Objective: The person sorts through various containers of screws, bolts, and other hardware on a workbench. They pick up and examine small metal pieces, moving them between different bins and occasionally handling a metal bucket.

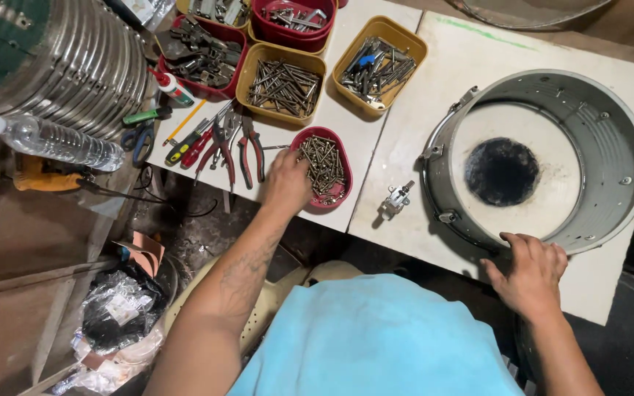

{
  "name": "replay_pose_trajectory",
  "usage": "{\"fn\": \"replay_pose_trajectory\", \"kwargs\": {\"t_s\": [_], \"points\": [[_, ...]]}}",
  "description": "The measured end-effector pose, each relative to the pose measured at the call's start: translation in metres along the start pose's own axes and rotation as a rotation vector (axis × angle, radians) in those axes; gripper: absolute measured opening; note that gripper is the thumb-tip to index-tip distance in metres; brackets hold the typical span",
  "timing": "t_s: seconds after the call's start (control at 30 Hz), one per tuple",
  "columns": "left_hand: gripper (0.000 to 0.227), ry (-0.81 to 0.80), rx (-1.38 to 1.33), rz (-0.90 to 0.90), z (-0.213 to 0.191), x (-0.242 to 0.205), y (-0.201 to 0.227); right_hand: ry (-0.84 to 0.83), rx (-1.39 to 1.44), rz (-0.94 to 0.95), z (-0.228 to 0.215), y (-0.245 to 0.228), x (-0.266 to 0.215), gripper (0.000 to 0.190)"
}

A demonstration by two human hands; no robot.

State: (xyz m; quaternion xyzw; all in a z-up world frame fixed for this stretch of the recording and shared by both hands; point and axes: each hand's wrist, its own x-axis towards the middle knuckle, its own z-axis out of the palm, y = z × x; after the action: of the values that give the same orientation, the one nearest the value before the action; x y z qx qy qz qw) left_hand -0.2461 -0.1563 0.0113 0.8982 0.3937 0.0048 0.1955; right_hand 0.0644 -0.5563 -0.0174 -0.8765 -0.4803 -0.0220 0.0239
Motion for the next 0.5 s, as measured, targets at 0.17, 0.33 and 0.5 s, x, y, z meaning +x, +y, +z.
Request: {"fn": "replay_pose_trajectory", "kwargs": {"t_s": [0.17,0.33,0.5], "points": [[0.091,-0.428,-0.145,-0.18,-0.047,0.032,0.059,-0.033,0.042,0.024,0.0,-0.001,0.001,0.07],[0.137,-0.636,-0.111,-0.233,-0.053,0.035,0.067,0.006,0.023,0.014,0.004,0.0,0.004,0.071],[0.117,-0.553,-0.026,-0.039,-0.031,0.024,0.046,-0.007,-0.015,0.021,0.007,0.002,0.001,0.071]]}}
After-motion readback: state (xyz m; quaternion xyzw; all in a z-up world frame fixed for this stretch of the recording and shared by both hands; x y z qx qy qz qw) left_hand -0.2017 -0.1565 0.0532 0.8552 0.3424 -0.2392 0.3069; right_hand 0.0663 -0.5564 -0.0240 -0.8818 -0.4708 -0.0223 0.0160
